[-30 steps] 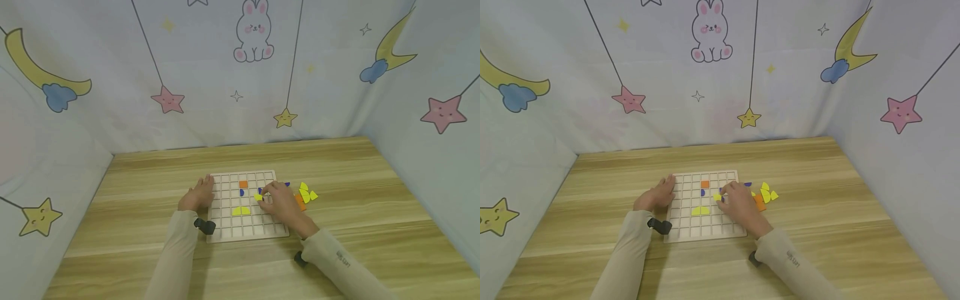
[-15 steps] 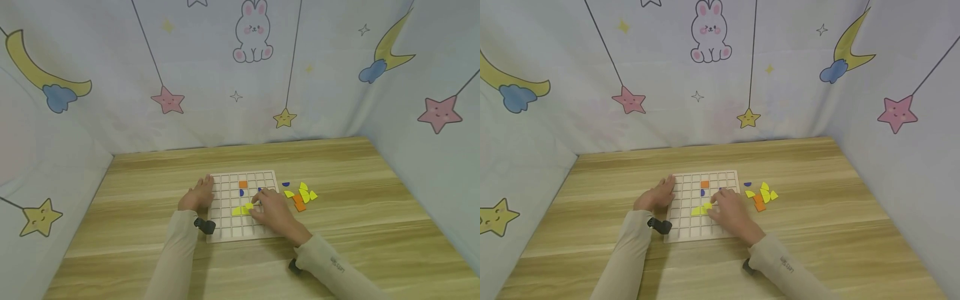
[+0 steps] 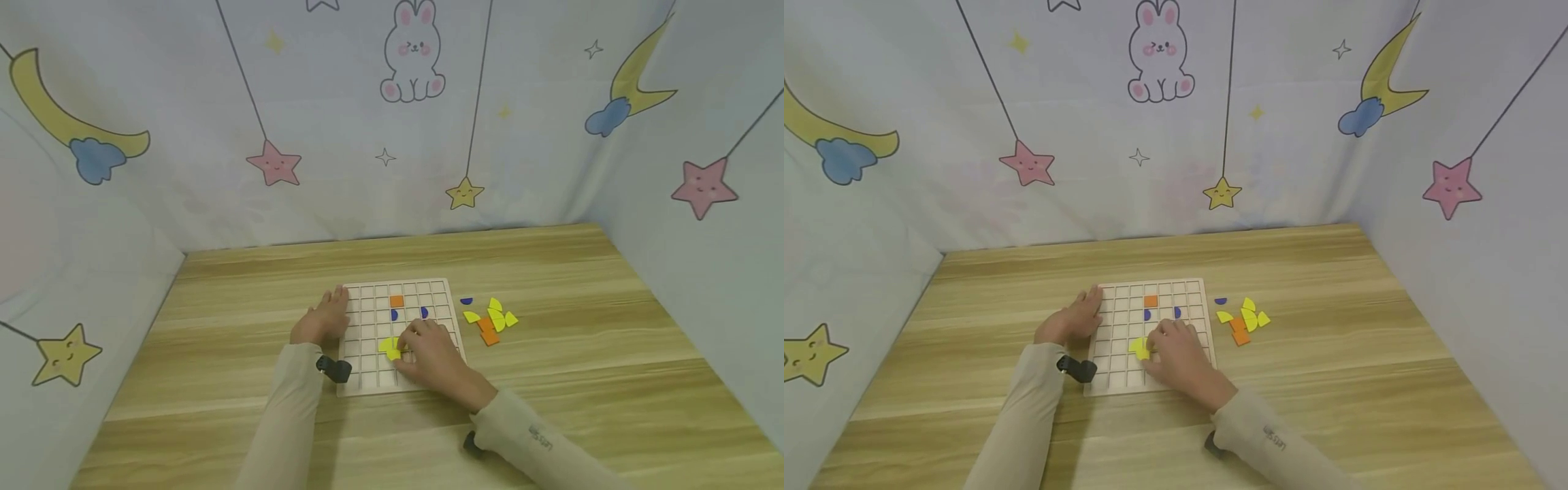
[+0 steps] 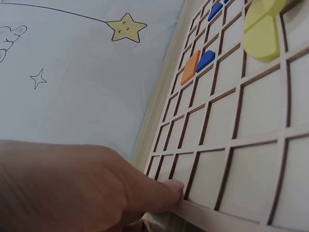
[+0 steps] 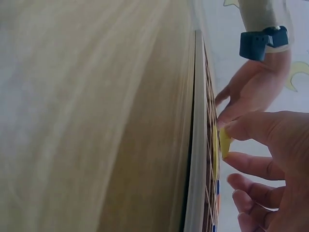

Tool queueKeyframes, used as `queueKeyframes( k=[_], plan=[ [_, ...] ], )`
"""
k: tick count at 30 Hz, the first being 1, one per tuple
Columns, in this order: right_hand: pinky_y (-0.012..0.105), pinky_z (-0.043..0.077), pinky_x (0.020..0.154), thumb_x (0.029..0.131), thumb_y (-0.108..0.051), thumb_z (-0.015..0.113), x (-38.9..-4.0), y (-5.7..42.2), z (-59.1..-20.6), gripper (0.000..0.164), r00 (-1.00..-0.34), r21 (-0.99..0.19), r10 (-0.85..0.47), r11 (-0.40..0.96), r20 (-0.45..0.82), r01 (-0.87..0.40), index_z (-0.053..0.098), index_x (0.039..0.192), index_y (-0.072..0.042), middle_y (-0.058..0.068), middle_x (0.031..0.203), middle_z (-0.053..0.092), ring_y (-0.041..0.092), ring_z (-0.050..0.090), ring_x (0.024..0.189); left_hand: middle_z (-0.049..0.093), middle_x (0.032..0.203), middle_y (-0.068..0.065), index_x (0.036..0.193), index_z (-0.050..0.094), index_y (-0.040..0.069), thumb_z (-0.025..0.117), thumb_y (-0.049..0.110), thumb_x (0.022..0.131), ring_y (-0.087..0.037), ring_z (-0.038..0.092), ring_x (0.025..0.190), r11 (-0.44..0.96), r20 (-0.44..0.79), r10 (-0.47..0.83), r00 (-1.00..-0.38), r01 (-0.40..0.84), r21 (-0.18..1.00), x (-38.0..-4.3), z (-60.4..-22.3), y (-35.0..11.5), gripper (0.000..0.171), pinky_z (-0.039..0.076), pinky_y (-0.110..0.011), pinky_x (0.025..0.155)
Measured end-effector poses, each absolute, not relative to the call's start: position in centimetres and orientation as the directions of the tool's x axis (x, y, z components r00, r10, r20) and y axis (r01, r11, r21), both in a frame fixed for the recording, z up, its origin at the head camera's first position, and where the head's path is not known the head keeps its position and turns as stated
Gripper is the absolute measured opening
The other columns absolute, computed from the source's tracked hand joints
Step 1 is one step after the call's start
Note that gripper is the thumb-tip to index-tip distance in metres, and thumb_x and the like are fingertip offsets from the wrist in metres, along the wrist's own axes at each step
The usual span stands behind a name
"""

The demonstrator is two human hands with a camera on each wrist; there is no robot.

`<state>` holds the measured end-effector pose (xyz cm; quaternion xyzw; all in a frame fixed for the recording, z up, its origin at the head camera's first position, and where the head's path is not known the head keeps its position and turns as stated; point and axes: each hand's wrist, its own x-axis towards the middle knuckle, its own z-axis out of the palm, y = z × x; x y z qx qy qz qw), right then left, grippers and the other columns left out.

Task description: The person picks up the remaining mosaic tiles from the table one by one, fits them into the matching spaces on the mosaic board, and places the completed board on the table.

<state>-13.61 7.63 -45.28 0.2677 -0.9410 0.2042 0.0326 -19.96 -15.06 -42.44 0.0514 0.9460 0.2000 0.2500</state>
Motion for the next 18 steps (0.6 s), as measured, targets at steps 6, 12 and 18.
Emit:
queueKeyframes(
  k=[6, 12, 18],
  plan=[
    [0.034, 0.039, 0.082, 0.082, -0.036, 0.072, -13.2, 7.0, -45.4, 0.019, -0.858, -0.354, -0.493, 0.784, 0.143, -0.509, 0.069, 0.088, -0.019, -0.003, 0.097, 0.057, 0.017, 0.048, 0.094, -0.006, 0.160, -0.018, 0.152, -0.002, 0.000, 0.035, 0.015, 0.103, -0.038, -0.005, 0.147, 0.914, -0.449, 0.202, -0.870, 0.003, 0.406, -19.9, -42.4, -15.1, 0.064, 0.005, -0.062, 0.116],
    [0.032, 0.039, 0.079, 0.083, -0.036, 0.070, -12.9, 6.6, -45.5, 0.018, -0.843, -0.294, -0.513, 0.791, 0.161, -0.537, 0.068, 0.089, -0.019, -0.005, 0.094, 0.056, 0.015, 0.047, 0.091, -0.006, 0.160, -0.018, 0.153, -0.001, 0.000, 0.035, 0.015, 0.102, -0.038, -0.005, 0.147, 0.915, -0.449, 0.203, -0.870, 0.005, 0.403, -20.0, -42.5, -15.1, 0.064, 0.005, -0.062, 0.116],
    [0.031, 0.037, 0.077, 0.084, -0.038, 0.070, -12.8, 6.5, -45.4, 0.021, -0.827, -0.270, -0.529, 0.782, 0.190, -0.562, 0.068, 0.090, -0.018, -0.005, 0.093, 0.055, 0.014, 0.044, 0.088, -0.006, 0.160, -0.019, 0.152, -0.001, -0.001, 0.035, 0.015, 0.102, -0.039, -0.005, 0.147, 0.916, -0.449, 0.204, -0.870, 0.007, 0.402, -20.1, -42.7, -15.1, 0.063, 0.004, -0.064, 0.115]
  ],
)
